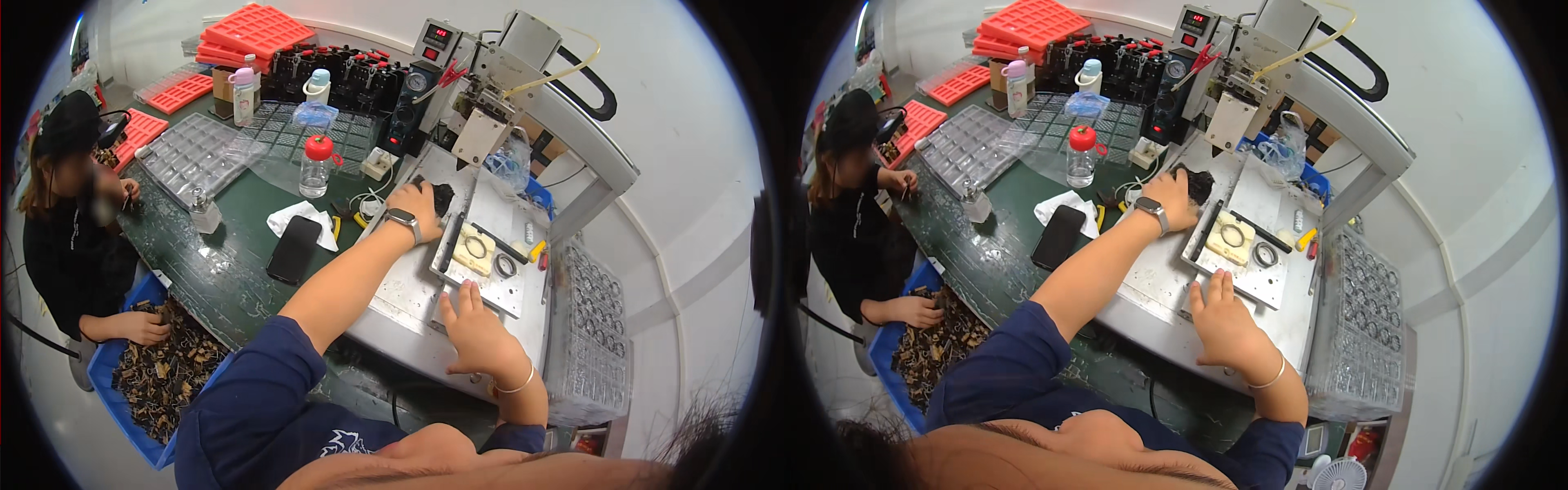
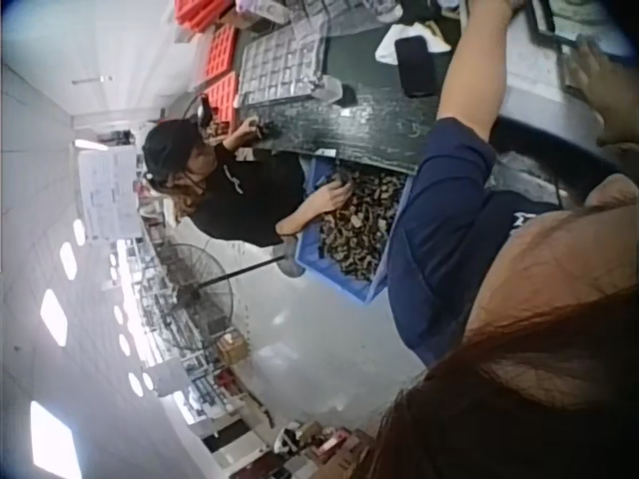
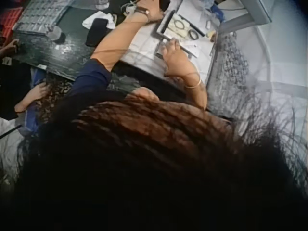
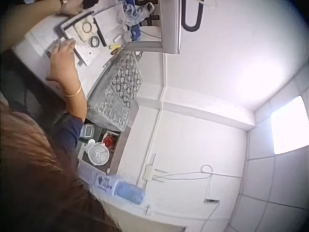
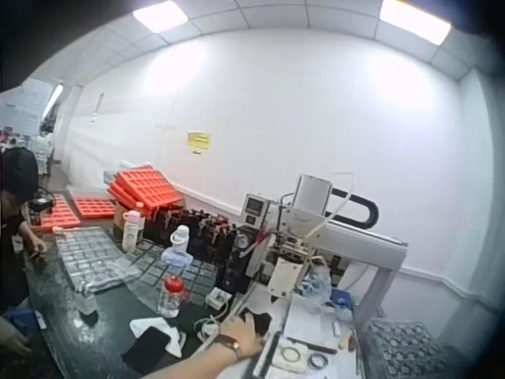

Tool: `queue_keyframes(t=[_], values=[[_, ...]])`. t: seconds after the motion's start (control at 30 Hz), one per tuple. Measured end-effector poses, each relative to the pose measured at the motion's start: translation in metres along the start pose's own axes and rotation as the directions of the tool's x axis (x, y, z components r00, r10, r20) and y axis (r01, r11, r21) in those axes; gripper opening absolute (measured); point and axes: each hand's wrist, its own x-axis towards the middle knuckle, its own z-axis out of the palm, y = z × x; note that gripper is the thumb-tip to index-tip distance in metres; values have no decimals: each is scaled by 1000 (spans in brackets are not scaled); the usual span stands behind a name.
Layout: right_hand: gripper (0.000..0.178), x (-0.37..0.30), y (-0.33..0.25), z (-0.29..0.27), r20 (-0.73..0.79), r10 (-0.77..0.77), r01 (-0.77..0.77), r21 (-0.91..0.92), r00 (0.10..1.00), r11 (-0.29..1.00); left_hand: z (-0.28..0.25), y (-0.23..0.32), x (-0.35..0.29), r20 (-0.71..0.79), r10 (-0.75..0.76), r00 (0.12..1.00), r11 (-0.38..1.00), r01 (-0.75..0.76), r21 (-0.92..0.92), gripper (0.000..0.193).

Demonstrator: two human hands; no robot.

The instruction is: Operating an industrial machine to process and inspect small electronic components on a production line.

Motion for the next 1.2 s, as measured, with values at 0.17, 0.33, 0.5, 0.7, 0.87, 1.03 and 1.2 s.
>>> queue_keyframes(t=[0.17,0.33,0.5,0.7,0.87,1.03,1.2], values=[[111,-3,23,4,-173,-114,139,140,978,980,-12,-4,4,173,23,985,998,-34,58,92],[68,-73,-18,29,-551,230,16,405,802,914,-13,-14,-2,181,45,982,998,-54,45,82],[56,-126,-59,160,-481,821,-489,660,309,571,-8,23,-17,-68,256,964,933,-229,278,47],[66,-106,-82,180,-527,822,-560,623,215,546,-16,45,-40,90,753,652,654,-724,-221,79],[43,-104,-66,179,-637,760,-581,572,130,579,-6,47,-44,204,725,658,687,-711,-148,84],[37,-118,-54,155,-503,859,-626,640,97,445,-11,49,-50,132,738,662,673,-736,-74,80],[34,-99,-10,74,-670,698,-402,583,255,706,-2,62,-65,-12,792,610,609,-792,-45,73]])
